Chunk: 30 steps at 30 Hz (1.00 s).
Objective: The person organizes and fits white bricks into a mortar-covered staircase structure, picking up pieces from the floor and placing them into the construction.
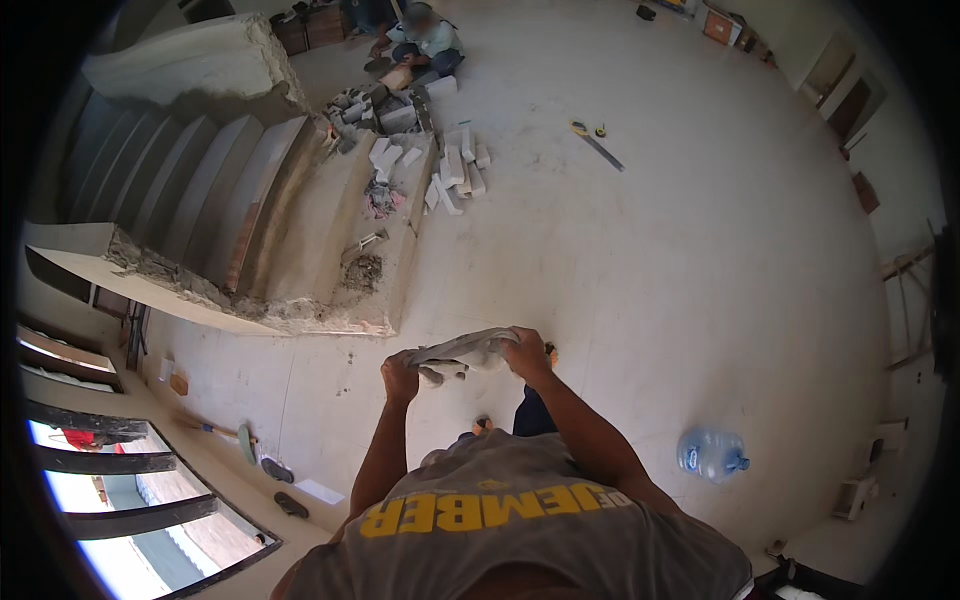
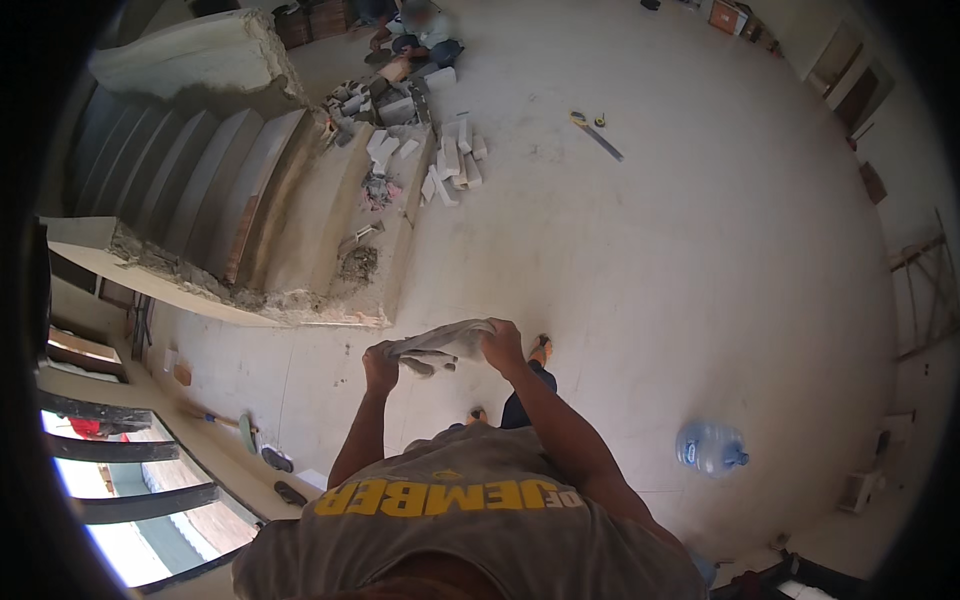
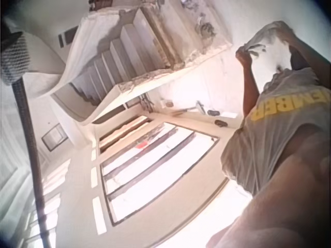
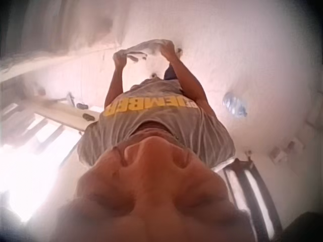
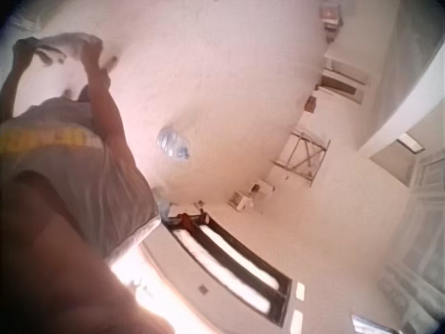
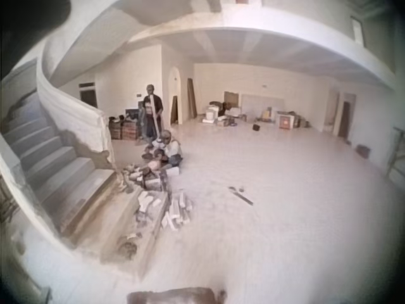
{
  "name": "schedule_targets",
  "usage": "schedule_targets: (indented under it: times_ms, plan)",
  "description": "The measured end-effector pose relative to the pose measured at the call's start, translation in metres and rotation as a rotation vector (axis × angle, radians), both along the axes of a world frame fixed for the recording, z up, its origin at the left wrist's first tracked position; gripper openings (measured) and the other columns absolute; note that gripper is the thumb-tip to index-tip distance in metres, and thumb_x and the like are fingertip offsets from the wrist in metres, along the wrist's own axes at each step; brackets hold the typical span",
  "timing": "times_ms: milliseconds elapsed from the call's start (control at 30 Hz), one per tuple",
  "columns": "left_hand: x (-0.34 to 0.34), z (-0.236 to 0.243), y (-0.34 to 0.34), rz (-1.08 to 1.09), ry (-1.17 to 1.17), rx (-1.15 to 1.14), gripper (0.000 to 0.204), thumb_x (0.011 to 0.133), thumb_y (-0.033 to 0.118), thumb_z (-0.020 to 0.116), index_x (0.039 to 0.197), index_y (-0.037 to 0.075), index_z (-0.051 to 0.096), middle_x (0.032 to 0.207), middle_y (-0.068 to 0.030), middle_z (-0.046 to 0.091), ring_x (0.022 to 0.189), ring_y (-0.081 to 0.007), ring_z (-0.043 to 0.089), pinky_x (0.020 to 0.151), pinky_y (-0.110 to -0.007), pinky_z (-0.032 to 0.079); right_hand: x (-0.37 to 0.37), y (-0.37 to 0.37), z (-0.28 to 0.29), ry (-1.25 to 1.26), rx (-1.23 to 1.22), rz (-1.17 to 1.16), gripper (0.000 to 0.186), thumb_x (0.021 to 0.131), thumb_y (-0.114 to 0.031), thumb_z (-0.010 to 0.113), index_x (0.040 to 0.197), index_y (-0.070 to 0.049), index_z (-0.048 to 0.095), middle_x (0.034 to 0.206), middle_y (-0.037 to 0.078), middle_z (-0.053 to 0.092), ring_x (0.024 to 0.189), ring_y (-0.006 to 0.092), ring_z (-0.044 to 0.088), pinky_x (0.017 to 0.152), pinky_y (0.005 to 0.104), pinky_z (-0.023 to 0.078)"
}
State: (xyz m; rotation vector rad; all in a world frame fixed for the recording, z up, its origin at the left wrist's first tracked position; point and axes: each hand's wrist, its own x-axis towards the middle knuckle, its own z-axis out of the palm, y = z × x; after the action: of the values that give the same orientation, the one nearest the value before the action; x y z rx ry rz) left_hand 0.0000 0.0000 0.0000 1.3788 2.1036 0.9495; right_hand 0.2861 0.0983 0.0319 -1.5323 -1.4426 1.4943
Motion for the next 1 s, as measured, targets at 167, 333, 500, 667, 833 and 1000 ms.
schedule_targets:
  times_ms: [167,333,500,667,833,1000]
  plan:
    - [0.032,0.028,0.147,0.071,0.019,0.050,0.024,0.084,-0.006,0.066,0.104,-0.002,0.079,0.098,-0.0234,0.078,0.094,-0.0362,0.078,0.083,-0.039,0.059,0.029,0.148,0.003,0.079,0.081,0.054,0.026,0.093,-0.010,0.069,0.113,0.005,0.075,0.077,0.013,0.073,0.065,0.0183,0.068,0.063,0.0356,0.053]
    - [0.042,0.047,0.252,0.142,0.050,0.085,0.027,0.082,-0.008,0.063,0.104,-0.003,0.079,0.097,-0.0236,0.078,0.094,-0.0361,0.078,0.084,-0.039,0.059,0.037,0.271,-0.001,-0.031,0.204,0.180,0.027,0.090,-0.014,0.072,0.111,0.004,0.076,0.098,0.023,0.078,0.089,0.0319,0.075,0.083,0.0404,0.056]
    - [0.055,0.059,0.340,0.265,0.083,0.067,0.030,0.081,-0.009,0.061,0.104,-0.003,0.079,0.097,-0.0238,0.078,0.093,-0.0338,0.079,0.085,-0.040,0.059,0.030,0.391,-0.022,-0.062,0.239,0.316,0.027,0.092,-0.013,0.070,0.111,0.005,0.076,0.094,0.021,0.078,0.085,0.0280,0.075,0.080,0.0390,0.056]
    - [0.057,0.027,0.431,0.360,0.003,0.034,0.029,0.079,-0.009,0.062,0.102,-0.003,0.079,0.093,-0.0240,0.078,0.088,-0.0323,0.078,0.081,-0.040,0.059,0.016,0.499,-0.042,-0.038,0.107,0.317,0.025,0.093,-0.013,0.069,0.109,0.005,0.076,0.079,0.015,0.074,0.065,0.0218,0.069,0.062,0.0363,0.054]
    - [0.041,-0.018,0.526,0.399,-0.107,0.035,0.026,0.079,-0.005,0.064,0.099,-0.002,0.079,0.090,-0.0236,0.077,0.083,-0.0327,0.078,0.078,-0.040,0.059,0.001,0.595,-0.031,-0.136,-0.079,0.401,0.028,0.090,-0.013,0.070,0.109,0.005,0.076,0.088,0.022,0.075,0.077,0.0308,0.072,0.073,0.0415,0.055]
    - [0.059,-0.027,0.659,0.279,-0.142,-0.022,0.022,0.079,0.002,0.067,0.097,-0.001,0.079,0.086,-0.0229,0.077,0.084,-0.0339,0.078,0.077,-0.042,0.059,0.018,0.696,-0.048,-0.228,-0.058,0.330,0.032,0.088,-0.018,0.073,0.109,0.007,0.075,0.088,0.023,0.075,0.083,0.0324,0.074,0.082,0.0435,0.058]
